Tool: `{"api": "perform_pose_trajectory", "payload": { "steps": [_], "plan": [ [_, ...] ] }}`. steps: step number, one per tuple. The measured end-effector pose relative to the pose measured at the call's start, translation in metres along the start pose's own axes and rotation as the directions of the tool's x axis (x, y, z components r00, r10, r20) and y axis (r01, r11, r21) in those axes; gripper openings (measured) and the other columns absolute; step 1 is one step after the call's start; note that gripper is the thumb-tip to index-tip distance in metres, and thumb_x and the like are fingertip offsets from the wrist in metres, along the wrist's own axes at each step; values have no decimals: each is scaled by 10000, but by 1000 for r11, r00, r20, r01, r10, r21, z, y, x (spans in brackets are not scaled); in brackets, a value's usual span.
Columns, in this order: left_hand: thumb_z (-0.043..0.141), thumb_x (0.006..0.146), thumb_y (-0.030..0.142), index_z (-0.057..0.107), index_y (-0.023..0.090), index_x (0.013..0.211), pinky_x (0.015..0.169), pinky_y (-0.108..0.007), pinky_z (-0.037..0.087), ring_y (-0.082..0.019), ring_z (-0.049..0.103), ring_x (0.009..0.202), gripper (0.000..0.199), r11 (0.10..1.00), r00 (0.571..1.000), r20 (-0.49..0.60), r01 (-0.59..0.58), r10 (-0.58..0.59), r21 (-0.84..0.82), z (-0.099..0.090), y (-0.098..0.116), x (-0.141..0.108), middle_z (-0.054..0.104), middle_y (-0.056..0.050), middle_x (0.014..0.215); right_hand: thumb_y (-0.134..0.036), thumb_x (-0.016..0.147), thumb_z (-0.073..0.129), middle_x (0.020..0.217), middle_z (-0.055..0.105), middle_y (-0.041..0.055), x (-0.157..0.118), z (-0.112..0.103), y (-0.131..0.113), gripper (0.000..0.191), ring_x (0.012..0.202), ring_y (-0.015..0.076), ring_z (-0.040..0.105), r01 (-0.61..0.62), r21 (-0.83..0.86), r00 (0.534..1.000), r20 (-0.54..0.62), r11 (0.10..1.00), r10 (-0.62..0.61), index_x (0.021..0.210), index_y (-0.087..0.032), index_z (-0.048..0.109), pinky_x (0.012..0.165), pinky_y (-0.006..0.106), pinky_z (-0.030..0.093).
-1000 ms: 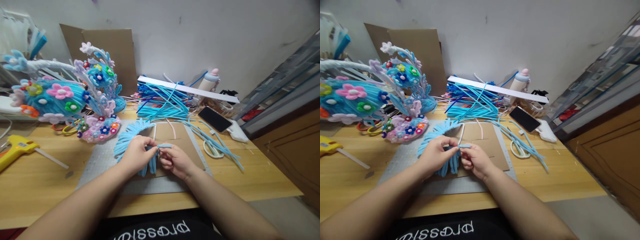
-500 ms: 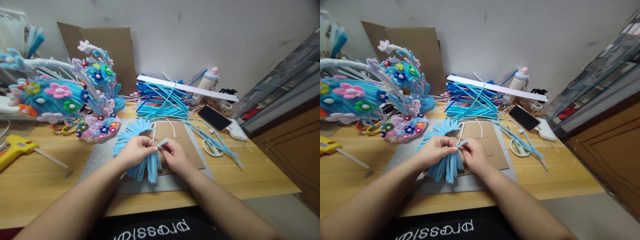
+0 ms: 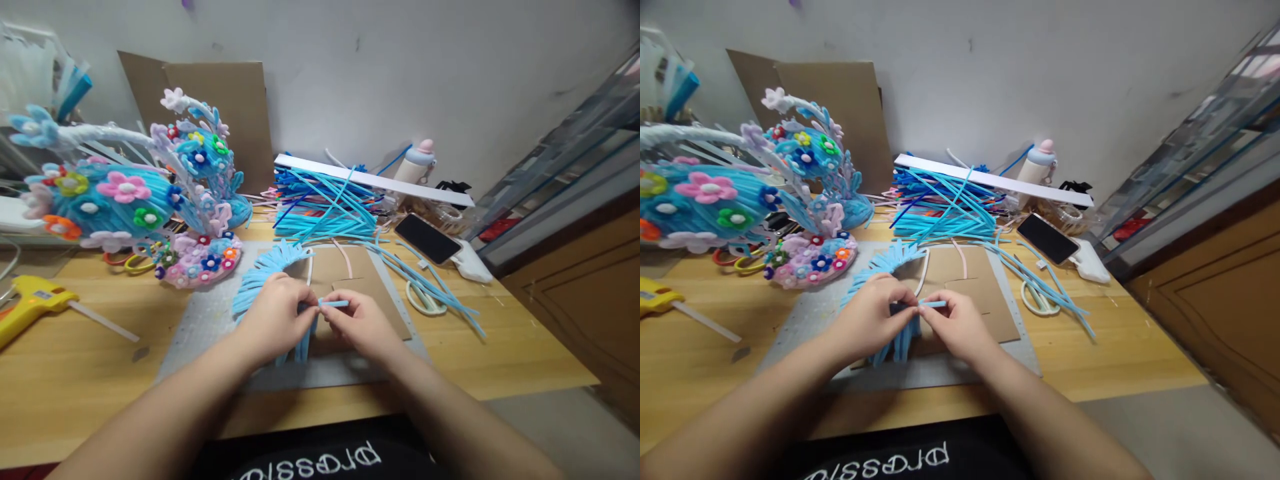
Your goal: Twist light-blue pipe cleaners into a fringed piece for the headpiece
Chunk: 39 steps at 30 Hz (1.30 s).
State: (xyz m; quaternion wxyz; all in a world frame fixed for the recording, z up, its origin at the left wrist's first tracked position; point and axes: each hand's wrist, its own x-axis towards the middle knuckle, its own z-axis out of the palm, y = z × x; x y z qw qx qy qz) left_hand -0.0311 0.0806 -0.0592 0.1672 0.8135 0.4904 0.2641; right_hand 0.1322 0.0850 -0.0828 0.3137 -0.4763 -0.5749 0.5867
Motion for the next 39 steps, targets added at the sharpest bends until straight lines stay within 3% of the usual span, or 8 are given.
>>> {"api": "perform_pose_trajectory", "payload": {
  "steps": [7,16,22,27,30,33,35,39],
  "plan": [
    [481,780,166,608,172,690,768,-339,334,-161,520,679,156,975,992,-25,-117,124,191,3,5,-5,614,-22,647,-333,704,624,478,484,-51,1,5,0,206,371,53,399,-122,283,992,40,951,116,734,-147,542,308,147,266],
    [519,746,158,609,185,668,772,-332,326,-150,523,663,123,994,998,-51,-30,35,105,4,2,-5,639,3,649,-308,624,710,521,509,-47,-2,16,7,249,421,46,411,-81,506,988,-75,859,138,749,-142,572,353,150,333],
    [534,729,226,626,184,667,655,-274,360,-139,529,632,119,978,990,49,139,-133,-156,4,-3,-1,631,16,626,-328,653,690,494,459,-66,3,18,17,235,415,47,379,64,432,990,-139,899,-4,765,-171,557,380,158,332],
    [555,699,284,602,137,693,520,-210,367,-105,511,557,154,780,920,277,384,-277,-494,2,-10,2,604,8,628,-340,720,625,505,448,-63,5,20,23,175,426,70,396,131,372,988,-122,919,-92,776,-203,531,413,184,344],
    [585,669,283,583,124,676,484,-193,355,-81,469,499,159,697,894,360,436,-266,-569,-2,-9,3,560,24,577,-333,748,592,644,510,-25,4,16,21,135,512,91,450,293,222,955,-121,930,-272,737,-206,549,501,224,394],
    [571,682,288,595,132,672,500,-200,353,-90,477,521,158,783,916,319,381,-245,-493,-5,-7,1,561,22,580,-321,763,572,758,540,5,4,5,12,121,659,123,505,393,29,919,-39,919,-391,750,-201,570,631,252,411],
    [554,697,278,610,149,664,543,-216,361,-105,501,557,144,883,947,243,289,-208,-370,-5,-5,0,582,20,596,-322,790,529,785,549,21,6,-5,4,150,760,142,511,373,-40,928,41,927,-371,762,-185,582,710,262,397],
    [552,702,224,641,185,664,619,-235,363,-121,542,618,104,971,982,175,111,-74,-211,-5,-1,-2,638,24,645,-311,813,458,679,567,22,15,-21,-10,268,676,121,504,83,-68,971,230,994,-66,677,-139,612,670,242,389]
  ]
}}
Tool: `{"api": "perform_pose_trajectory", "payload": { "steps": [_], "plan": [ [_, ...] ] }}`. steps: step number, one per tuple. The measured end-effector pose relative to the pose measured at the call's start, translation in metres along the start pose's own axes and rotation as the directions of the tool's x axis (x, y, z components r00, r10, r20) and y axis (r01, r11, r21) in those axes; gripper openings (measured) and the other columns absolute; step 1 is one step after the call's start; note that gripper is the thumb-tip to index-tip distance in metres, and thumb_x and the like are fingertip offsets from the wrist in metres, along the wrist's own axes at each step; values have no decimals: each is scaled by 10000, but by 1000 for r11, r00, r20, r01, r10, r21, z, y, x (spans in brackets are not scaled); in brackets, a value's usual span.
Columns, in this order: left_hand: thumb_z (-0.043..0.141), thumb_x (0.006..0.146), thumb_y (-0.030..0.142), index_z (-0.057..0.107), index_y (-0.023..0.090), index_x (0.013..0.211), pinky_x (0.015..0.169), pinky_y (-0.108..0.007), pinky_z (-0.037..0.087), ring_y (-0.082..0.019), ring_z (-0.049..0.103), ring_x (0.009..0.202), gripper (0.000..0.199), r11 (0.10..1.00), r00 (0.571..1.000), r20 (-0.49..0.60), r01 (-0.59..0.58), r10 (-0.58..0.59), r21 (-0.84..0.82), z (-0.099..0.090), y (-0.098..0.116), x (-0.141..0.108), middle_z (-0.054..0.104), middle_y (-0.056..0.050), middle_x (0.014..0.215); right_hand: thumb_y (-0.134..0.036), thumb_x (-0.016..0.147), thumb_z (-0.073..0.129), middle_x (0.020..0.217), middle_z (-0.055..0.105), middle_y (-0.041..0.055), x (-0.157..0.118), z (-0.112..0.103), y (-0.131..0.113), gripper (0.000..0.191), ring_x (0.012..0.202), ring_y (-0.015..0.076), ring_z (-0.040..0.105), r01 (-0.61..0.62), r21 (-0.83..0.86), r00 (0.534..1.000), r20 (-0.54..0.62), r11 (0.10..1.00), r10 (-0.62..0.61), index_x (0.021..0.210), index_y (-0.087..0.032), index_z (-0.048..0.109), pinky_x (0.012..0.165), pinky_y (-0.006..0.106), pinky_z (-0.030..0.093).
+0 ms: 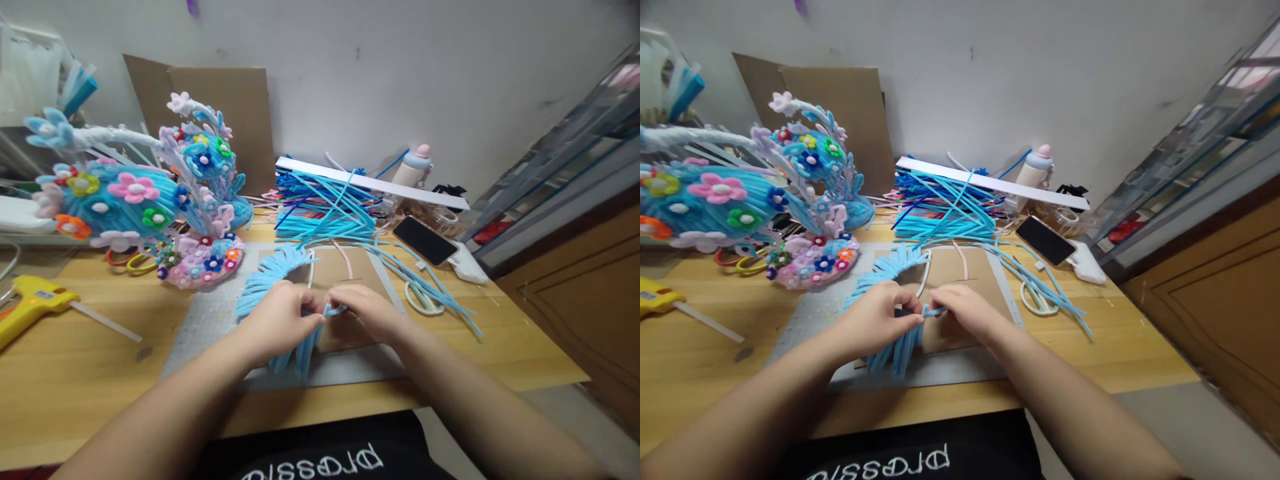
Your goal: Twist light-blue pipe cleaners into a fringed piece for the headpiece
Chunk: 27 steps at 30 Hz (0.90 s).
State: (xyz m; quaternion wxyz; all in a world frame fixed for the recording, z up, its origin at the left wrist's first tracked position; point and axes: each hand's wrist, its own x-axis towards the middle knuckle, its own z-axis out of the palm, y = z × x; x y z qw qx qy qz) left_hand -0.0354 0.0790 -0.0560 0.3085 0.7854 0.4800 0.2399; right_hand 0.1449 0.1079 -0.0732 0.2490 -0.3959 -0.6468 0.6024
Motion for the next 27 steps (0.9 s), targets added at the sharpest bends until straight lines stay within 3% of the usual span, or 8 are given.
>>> {"api": "perform_pose_trajectory", "payload": {
  "steps": [2,5,9,12,14,18,27],
  "plan": [
    [549,704,199,656,199,674,636,-235,359,-122,551,634,110,998,999,8,-46,46,31,0,2,-1,654,26,661,-294,769,509,623,580,21,4,-7,-4,237,603,108,510,-204,46,958,217,978,189,665,-116,627,625,234,398],
    [555,700,186,664,200,681,643,-237,357,-126,552,638,112,996,997,18,-70,69,59,-2,6,-2,663,18,664,-270,722,559,616,594,27,10,-13,-9,200,554,90,527,-423,108,831,442,900,338,692,-89,639,550,202,401],
    [553,712,202,662,195,690,687,-264,360,-136,549,644,112,991,996,32,-82,79,108,-2,8,-4,663,8,664,-227,681,605,598,585,8,17,-17,-14,145,494,49,505,-569,76,722,524,819,453,699,-87,636,477,146,376],
    [554,716,212,654,191,670,719,-284,361,-139,550,642,111,987,995,38,-101,97,124,1,10,-5,660,6,646,-197,658,602,543,563,-10,19,-17,-17,103,442,35,471,-614,9,668,539,789,513,646,-96,615,439,133,354],
    [562,711,211,652,189,665,729,-286,365,-138,554,644,104,988,994,35,-104,101,112,2,10,-5,663,4,650,-186,637,600,508,546,-17,19,-16,-19,92,419,34,452,-609,-35,668,516,792,537,604,-100,596,413,132,331],
    [558,714,217,667,200,715,760,-295,364,-148,570,688,110,994,998,-11,-68,69,86,2,7,-3,679,0,703,-191,628,581,490,534,-23,20,-16,-23,91,397,35,430,-572,-73,731,407,817,548,582,-113,573,383,136,294],
    [518,739,236,675,207,755,721,-277,376,-156,574,698,160,992,997,-23,-67,69,108,4,-3,1,684,-15,739,-214,629,575,546,530,-33,28,-18,-28,90,422,35,431,-529,-137,762,358,837,540,655,-129,585,419,156,319]
  ]
}}
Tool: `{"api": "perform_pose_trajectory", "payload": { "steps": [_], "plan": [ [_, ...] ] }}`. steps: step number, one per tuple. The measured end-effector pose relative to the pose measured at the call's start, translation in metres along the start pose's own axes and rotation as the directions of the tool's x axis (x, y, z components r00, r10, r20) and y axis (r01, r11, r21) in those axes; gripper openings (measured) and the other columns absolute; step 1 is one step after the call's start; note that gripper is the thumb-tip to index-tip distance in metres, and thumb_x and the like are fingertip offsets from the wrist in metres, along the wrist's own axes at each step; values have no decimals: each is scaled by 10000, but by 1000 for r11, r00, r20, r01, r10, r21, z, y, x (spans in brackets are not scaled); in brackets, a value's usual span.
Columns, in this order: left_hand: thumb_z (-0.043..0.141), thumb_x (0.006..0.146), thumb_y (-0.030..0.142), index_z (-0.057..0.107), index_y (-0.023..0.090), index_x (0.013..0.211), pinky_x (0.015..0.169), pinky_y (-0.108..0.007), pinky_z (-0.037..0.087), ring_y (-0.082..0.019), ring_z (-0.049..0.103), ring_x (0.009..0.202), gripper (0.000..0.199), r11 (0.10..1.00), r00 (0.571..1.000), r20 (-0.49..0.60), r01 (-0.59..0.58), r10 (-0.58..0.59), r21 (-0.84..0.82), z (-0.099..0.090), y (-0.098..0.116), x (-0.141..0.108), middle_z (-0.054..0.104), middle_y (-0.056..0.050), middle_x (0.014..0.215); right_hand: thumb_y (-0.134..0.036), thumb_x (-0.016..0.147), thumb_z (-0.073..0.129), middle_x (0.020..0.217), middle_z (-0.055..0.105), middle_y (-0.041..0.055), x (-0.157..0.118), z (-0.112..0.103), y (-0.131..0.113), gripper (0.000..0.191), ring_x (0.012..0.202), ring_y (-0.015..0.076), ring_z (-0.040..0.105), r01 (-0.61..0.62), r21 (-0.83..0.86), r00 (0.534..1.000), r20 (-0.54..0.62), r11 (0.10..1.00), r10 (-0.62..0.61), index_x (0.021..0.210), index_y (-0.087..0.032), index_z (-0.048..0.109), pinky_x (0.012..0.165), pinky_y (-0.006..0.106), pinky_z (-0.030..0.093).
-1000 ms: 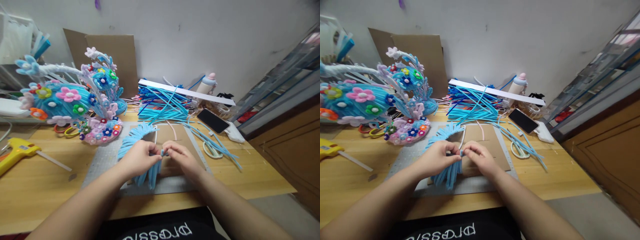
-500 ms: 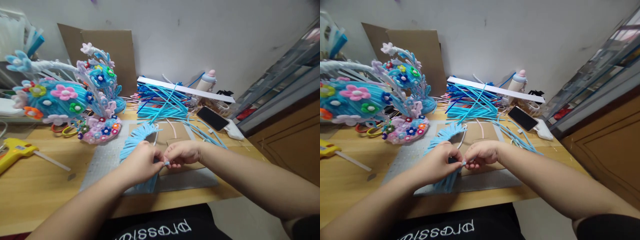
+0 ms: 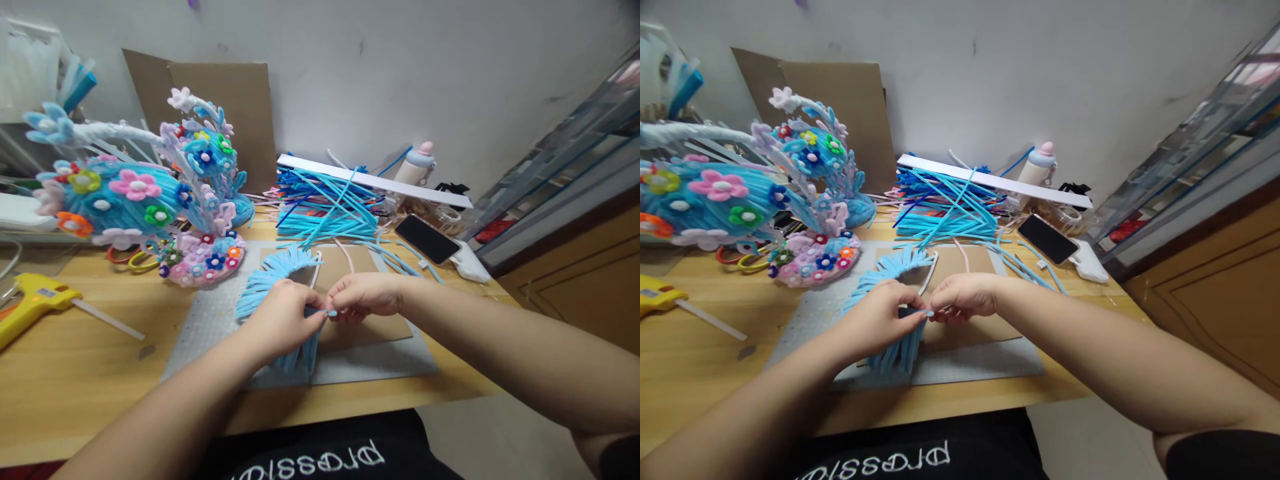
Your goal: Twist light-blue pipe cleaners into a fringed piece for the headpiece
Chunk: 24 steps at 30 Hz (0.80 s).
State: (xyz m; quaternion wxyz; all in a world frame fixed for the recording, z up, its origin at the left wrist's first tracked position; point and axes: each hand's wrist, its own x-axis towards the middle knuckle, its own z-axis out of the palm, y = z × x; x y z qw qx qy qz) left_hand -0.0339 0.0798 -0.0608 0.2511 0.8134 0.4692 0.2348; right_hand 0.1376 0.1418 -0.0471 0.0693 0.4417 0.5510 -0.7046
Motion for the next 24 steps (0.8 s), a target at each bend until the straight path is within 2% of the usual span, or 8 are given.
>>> {"api": "perform_pose_trajectory", "payload": {
  "steps": [6,10,12,16,21,24],
  "plan": [
    [510,738,242,665,186,709,680,-262,372,-144,562,651,167,999,999,26,27,-26,-41,-4,2,0,679,-8,704,-213,624,575,536,513,-41,1,0,-10,75,453,51,445,-1,-102,999,44,995,5,621,-140,558,436,169,322],
    [493,748,299,662,169,756,576,-224,374,-130,554,607,213,980,990,95,120,-106,-160,-7,-1,-1,664,-5,694,-233,678,575,524,495,-46,-7,2,-19,105,475,53,427,178,-303,984,70,936,-164,629,-140,580,463,178,308],
    [489,749,327,658,166,764,557,-217,372,-129,545,604,233,967,985,108,155,-135,-204,-8,-3,-2,654,-1,687,-245,713,557,545,513,-39,-13,3,-24,123,487,62,426,265,-466,963,81,844,-258,669,-142,609,471,187,309],
    [497,739,364,645,152,730,551,-212,370,-119,516,593,259,939,973,160,203,-164,-277,-8,-3,-1,622,2,661,-253,761,527,625,580,-10,-23,7,-27,168,537,89,460,337,-770,900,95,542,-425,783,-144,652,490,198,333],
    [524,714,328,636,135,707,524,-202,362,-103,485,561,223,903,967,211,213,-142,-373,-8,-4,0,580,14,617,-139,750,504,760,628,35,-29,14,-24,168,639,124,525,417,-859,807,199,297,-557,841,-148,645,573,226,380],
    [519,711,285,641,135,722,499,-197,350,-96,477,541,194,884,965,236,208,-115,-418,-8,-5,-1,571,21,602,-79,729,486,788,614,51,-32,19,-24,183,707,147,524,453,-885,737,307,103,-602,809,-149,634,627,247,383]
  ]
}}
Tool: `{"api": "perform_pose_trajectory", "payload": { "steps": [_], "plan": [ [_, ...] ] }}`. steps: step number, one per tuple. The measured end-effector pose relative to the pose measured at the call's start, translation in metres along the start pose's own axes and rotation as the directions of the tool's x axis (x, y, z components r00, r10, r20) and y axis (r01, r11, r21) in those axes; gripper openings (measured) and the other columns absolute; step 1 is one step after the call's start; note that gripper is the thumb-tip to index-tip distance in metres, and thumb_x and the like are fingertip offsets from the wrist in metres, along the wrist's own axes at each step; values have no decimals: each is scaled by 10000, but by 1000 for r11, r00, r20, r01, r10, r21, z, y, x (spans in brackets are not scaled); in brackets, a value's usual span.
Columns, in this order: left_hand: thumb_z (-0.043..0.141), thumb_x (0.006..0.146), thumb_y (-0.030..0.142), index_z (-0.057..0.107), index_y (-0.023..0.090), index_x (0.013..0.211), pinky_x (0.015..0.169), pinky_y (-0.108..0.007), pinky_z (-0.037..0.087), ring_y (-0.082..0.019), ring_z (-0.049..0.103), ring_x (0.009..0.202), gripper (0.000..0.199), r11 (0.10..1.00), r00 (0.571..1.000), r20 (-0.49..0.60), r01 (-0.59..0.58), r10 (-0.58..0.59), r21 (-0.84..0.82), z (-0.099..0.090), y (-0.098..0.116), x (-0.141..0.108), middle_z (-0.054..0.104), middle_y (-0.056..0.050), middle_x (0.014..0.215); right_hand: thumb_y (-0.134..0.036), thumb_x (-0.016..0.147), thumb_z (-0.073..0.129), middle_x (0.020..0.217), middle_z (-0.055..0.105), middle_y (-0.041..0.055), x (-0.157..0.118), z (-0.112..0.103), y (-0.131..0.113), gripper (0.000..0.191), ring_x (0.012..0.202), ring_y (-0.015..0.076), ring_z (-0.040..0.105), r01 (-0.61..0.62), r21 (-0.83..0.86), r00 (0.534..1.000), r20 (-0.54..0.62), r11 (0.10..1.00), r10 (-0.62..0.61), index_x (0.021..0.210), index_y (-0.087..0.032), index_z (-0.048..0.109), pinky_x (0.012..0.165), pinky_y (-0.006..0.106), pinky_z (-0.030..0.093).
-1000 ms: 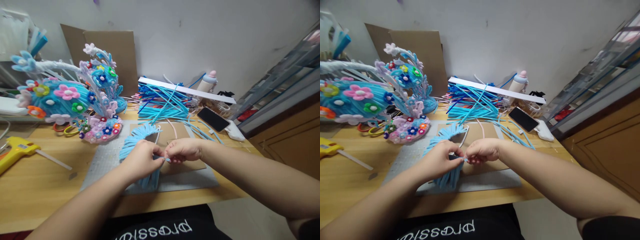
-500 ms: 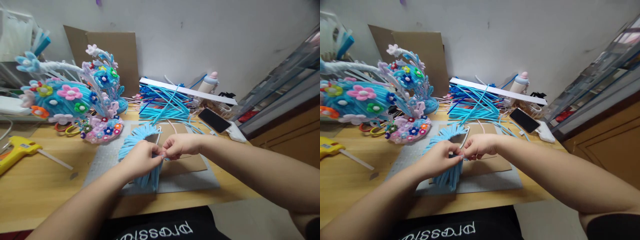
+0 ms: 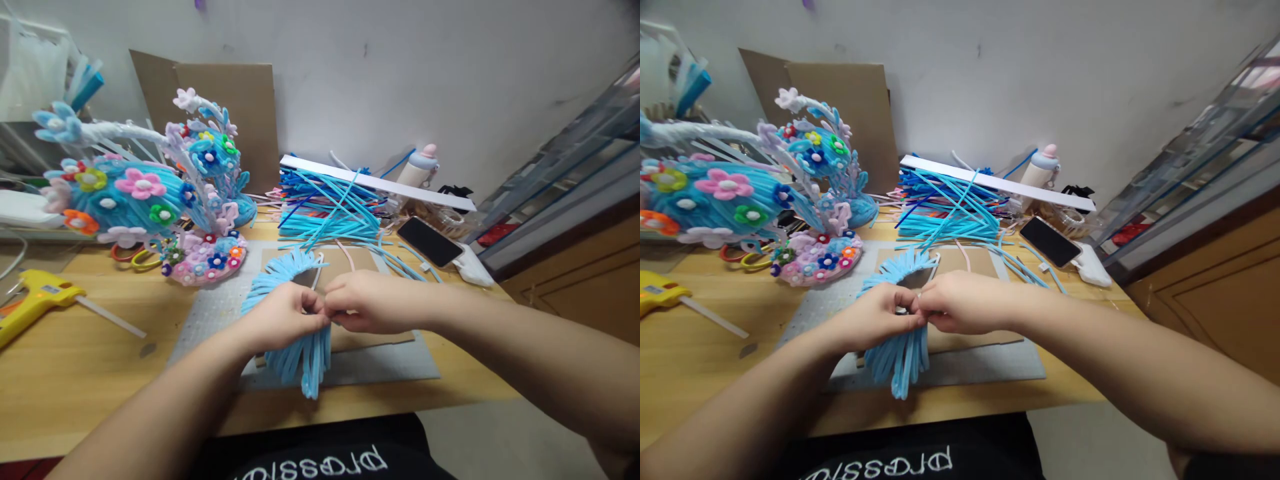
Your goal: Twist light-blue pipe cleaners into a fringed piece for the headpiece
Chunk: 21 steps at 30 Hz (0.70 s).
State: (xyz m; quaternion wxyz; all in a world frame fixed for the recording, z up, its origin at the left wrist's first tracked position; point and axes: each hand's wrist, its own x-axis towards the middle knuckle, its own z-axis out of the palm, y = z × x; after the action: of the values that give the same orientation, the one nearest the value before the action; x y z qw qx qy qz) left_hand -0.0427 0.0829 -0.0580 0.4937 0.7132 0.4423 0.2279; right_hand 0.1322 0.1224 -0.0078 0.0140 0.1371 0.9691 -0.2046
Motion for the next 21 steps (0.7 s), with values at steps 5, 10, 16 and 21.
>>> {"api": "perform_pose_trajectory", "payload": {
  "steps": [5,10,16,21],
  "plan": [
    [529,721,271,641,145,696,564,-212,388,-119,529,601,171,989,998,-25,-49,53,139,6,0,2,611,13,632,-108,782,454,759,574,50,-9,15,3,168,717,149,495,34,-50,995,-94,998,-38,810,-159,611,642,258,372],
    [526,767,330,642,197,835,784,-276,407,-160,568,838,188,944,947,-252,-116,199,309,5,-5,8,658,-7,849,-228,812,504,774,546,38,-38,37,25,114,734,137,516,-110,364,951,-233,925,205,768,-155,579,686,276,407],
    [514,770,276,597,212,972,909,-348,350,-211,491,1041,228,817,879,-412,46,240,575,-20,-16,28,584,-36,1090,-288,771,569,1061,573,90,-67,76,44,136,879,182,582,-48,974,844,-79,223,530,761,-160,523,751,354,451],
    [589,709,372,556,211,1073,889,-375,328,-239,473,1039,399,623,952,-158,-43,263,781,-11,-13,74,563,-61,1085,-277,687,671,861,618,71,-71,96,52,229,700,145,605,-178,984,787,156,-23,597,780,-127,526,659,317,482]
  ]
}}
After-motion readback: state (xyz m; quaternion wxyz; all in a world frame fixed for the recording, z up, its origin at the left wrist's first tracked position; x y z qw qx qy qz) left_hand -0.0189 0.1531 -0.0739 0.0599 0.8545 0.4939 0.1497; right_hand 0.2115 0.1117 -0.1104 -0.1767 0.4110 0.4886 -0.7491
